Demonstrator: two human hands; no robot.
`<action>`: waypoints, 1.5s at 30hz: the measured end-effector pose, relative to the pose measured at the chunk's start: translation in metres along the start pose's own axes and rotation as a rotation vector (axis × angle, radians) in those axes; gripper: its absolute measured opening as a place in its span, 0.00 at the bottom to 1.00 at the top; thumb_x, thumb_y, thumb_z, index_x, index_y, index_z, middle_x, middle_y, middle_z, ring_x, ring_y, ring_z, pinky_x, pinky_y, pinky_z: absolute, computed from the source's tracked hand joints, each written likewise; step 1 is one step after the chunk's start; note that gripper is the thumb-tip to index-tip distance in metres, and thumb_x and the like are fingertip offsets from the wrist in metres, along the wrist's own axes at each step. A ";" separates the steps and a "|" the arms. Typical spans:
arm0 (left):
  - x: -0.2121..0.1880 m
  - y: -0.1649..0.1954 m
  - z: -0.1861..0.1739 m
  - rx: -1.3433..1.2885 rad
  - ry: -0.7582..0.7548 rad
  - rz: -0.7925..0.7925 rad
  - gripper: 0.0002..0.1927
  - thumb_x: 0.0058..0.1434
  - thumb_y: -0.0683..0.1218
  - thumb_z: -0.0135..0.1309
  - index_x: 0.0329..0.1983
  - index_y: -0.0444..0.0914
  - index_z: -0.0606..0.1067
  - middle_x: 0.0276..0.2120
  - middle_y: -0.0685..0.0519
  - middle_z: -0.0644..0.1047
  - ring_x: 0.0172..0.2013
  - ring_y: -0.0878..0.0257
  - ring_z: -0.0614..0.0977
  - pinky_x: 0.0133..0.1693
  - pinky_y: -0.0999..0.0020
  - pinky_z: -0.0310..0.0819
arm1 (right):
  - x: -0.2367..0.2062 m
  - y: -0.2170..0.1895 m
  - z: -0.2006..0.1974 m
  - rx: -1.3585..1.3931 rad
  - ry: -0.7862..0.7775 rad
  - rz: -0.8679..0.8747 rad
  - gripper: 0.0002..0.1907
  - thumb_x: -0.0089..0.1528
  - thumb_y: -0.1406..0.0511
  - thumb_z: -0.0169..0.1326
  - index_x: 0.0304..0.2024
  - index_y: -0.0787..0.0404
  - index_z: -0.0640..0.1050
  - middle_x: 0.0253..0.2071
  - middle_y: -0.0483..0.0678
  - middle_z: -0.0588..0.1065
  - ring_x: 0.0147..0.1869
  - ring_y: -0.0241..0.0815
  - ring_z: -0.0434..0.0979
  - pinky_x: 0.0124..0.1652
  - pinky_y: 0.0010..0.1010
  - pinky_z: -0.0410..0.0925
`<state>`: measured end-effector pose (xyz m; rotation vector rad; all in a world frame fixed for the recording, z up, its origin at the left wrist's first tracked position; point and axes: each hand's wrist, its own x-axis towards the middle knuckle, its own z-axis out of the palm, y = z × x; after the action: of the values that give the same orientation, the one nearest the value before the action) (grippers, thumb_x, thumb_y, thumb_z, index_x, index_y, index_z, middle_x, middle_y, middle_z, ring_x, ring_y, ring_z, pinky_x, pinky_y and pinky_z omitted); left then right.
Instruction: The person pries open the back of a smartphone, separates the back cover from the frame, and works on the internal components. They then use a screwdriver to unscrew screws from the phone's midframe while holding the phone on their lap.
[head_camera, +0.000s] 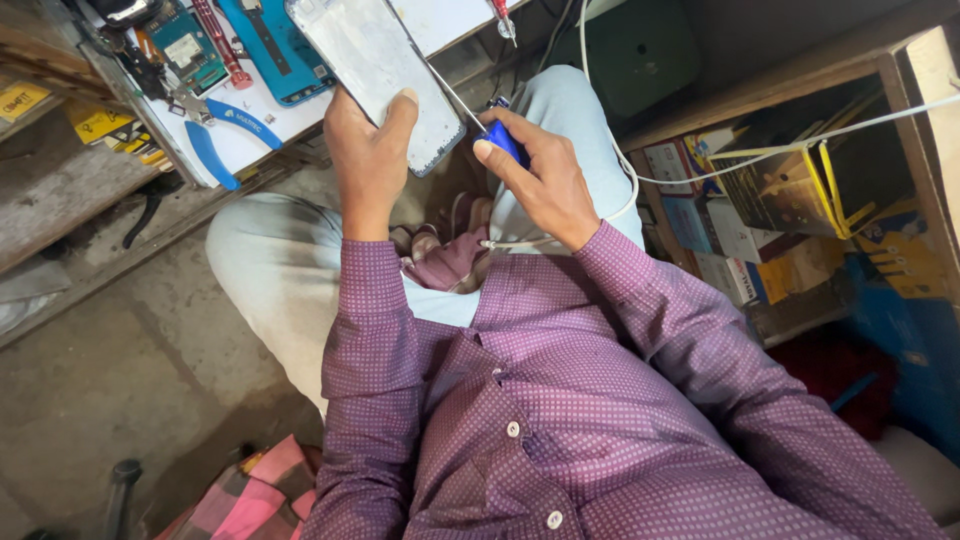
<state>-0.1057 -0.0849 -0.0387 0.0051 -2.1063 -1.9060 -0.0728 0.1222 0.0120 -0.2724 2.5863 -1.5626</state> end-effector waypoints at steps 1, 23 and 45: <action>-0.001 0.000 0.000 -0.001 0.000 -0.009 0.15 0.64 0.40 0.58 0.52 0.28 0.75 0.44 0.46 0.82 0.43 0.60 0.84 0.50 0.64 0.78 | 0.000 0.000 0.000 0.003 0.000 0.003 0.22 0.68 0.56 0.57 0.56 0.66 0.77 0.31 0.50 0.75 0.34 0.38 0.73 0.37 0.31 0.68; 0.000 -0.001 -0.002 -0.027 -0.012 -0.036 0.15 0.64 0.39 0.57 0.53 0.28 0.75 0.45 0.47 0.82 0.44 0.63 0.82 0.50 0.66 0.78 | 0.006 -0.004 0.002 0.017 -0.016 0.005 0.21 0.69 0.55 0.56 0.56 0.64 0.77 0.32 0.50 0.75 0.34 0.38 0.74 0.38 0.31 0.69; -0.002 -0.001 -0.004 -0.046 0.002 -0.070 0.15 0.64 0.39 0.58 0.52 0.28 0.75 0.44 0.48 0.82 0.43 0.64 0.81 0.50 0.67 0.77 | 0.004 -0.004 -0.013 -0.052 -0.045 -0.025 0.21 0.69 0.55 0.57 0.56 0.64 0.77 0.30 0.50 0.73 0.32 0.39 0.71 0.35 0.31 0.67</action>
<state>-0.1030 -0.0883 -0.0394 0.0715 -2.0858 -1.9934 -0.0789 0.1308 0.0216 -0.3411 2.6017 -1.4810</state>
